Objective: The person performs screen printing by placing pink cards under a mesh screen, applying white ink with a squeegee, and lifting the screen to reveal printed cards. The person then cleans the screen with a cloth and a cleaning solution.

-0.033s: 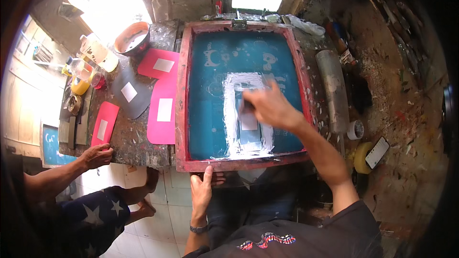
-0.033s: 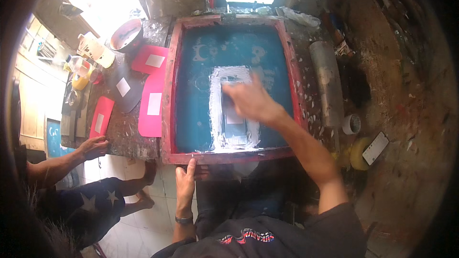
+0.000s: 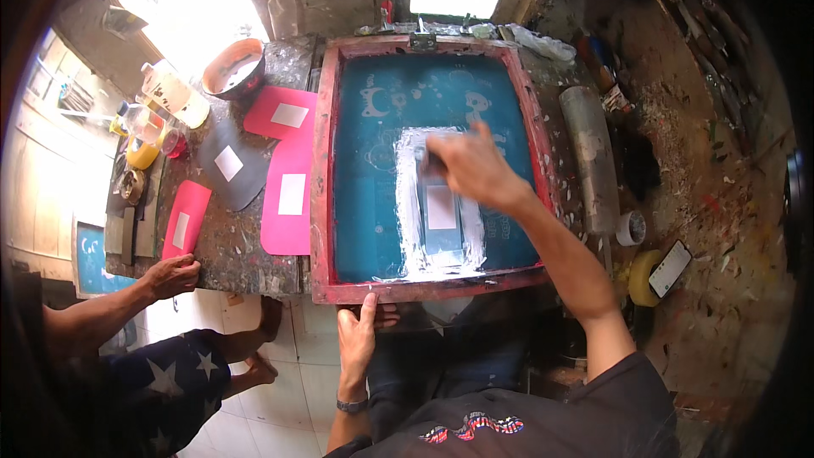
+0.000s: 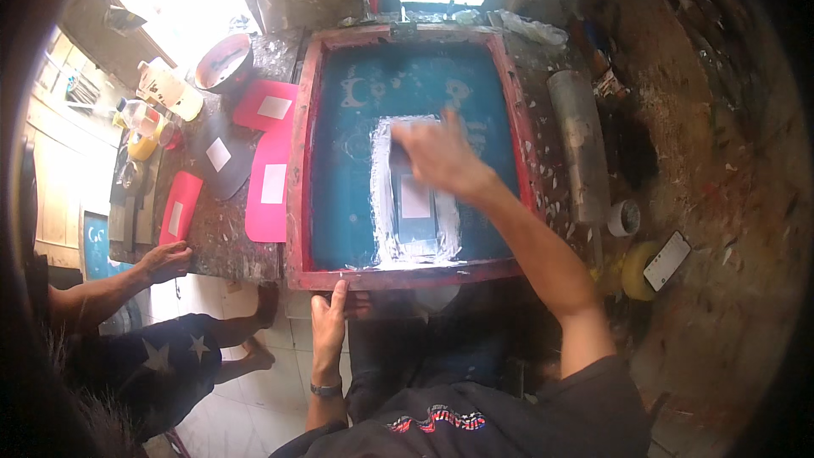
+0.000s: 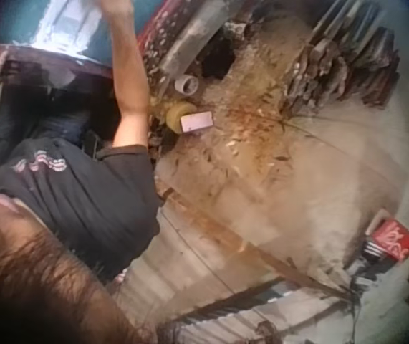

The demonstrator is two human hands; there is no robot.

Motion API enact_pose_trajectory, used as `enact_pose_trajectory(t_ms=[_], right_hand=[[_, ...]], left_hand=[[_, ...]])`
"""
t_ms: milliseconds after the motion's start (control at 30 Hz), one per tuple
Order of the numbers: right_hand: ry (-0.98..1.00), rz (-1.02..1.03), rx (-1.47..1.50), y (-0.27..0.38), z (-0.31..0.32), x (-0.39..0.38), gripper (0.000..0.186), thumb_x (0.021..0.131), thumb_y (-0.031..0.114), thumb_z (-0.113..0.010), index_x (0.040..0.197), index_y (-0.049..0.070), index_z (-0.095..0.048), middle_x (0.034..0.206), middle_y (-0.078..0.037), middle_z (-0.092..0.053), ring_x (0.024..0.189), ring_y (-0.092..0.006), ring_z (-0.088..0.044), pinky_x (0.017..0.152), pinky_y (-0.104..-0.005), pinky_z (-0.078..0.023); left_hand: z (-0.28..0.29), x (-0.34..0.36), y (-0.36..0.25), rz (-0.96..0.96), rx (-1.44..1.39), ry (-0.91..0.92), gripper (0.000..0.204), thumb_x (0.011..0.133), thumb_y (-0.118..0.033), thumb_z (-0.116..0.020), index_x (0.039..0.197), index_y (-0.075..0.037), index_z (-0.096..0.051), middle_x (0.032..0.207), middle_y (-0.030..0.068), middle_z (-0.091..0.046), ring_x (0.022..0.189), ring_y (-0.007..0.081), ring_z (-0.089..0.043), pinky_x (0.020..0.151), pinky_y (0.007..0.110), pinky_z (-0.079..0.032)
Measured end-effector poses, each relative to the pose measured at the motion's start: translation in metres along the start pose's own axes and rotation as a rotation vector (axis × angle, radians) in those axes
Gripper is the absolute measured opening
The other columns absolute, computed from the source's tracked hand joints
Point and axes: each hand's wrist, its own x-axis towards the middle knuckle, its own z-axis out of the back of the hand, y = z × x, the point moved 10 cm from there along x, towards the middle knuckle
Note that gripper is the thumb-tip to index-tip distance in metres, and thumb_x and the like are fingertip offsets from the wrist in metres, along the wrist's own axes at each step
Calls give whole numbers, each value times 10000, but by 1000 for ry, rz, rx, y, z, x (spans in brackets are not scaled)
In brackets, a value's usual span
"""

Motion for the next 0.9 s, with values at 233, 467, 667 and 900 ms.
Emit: enact_pose_trajectory(t_ms=[233,467,667,900], right_hand=[[37,69,-10,48,-17,-58,295,886,93,-663,1178,109,-625,890,-138,-725,918,-341,-741,1064,-659,-377],[10,52,-8,105,12,-135,298,890,123,-714,1183,116,-657,984,-76,-678,1003,-252,-709,1141,-641,-302],[-483,-128,-82,110,73,-167,346,873,351,-809,1065,105,-661,929,-66,-626,920,-230,-642,1054,-600,-347],[-753,22,-218,101,258,-67,474,875,504,-794,898,47,-673,839,-150,-657,797,-358,-661,761,-476,-506]], left_hand=[[4,-1,-1,17,-32,-74,424,1086,-291,-632,1066,132,-652,919,242,-746,787,302,-773,711,387,-665],[4,-4,-8,-111,-26,-124,382,1085,-270,-634,1064,111,-641,886,205,-736,731,267,-750,663,364,-642],[-7,-37,-72,-215,-68,-97,517,1084,-274,-635,1389,31,-350,875,201,-724,678,246,-722,611,352,-612],[-85,-7,-159,-961,636,-226,698,925,-209,-821,1448,24,-422,1384,252,-564,1279,360,-577,1100,491,-460]])
